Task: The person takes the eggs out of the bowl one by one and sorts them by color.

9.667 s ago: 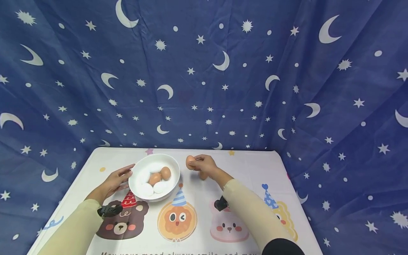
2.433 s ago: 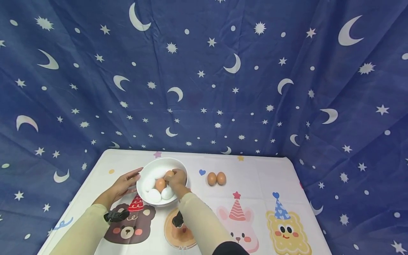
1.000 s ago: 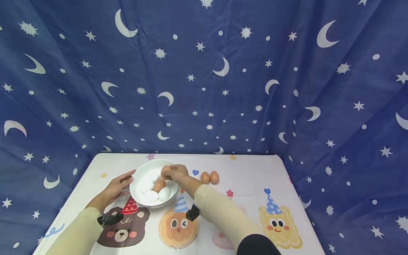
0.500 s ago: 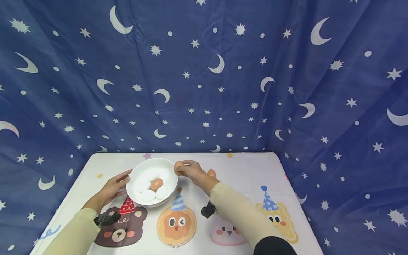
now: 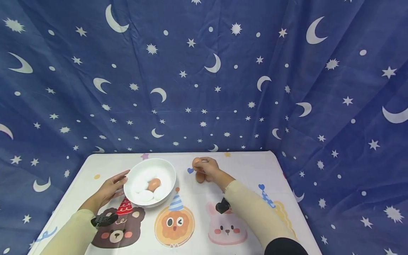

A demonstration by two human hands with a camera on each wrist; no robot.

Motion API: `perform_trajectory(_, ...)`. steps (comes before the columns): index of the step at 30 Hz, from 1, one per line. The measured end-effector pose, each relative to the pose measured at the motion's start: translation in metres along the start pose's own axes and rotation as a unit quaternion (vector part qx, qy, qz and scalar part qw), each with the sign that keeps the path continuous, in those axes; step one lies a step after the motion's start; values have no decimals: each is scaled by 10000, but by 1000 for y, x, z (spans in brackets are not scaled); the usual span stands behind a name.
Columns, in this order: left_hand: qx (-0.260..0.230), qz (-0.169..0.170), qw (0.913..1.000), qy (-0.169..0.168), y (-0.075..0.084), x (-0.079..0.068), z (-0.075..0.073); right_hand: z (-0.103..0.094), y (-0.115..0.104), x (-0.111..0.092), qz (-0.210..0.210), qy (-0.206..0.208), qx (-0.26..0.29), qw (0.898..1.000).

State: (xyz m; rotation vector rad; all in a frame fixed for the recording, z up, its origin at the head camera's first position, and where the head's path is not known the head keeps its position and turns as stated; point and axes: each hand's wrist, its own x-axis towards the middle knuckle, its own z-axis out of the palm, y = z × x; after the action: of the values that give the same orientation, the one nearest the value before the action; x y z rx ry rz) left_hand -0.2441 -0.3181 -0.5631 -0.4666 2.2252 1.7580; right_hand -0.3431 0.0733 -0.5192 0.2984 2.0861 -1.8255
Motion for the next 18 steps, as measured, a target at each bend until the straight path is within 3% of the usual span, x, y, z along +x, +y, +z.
perform_trajectory(18, 12, -53, 10000, -82, -3, 9, -4, -72, 22, 18, 279, 482, 38, 9984)
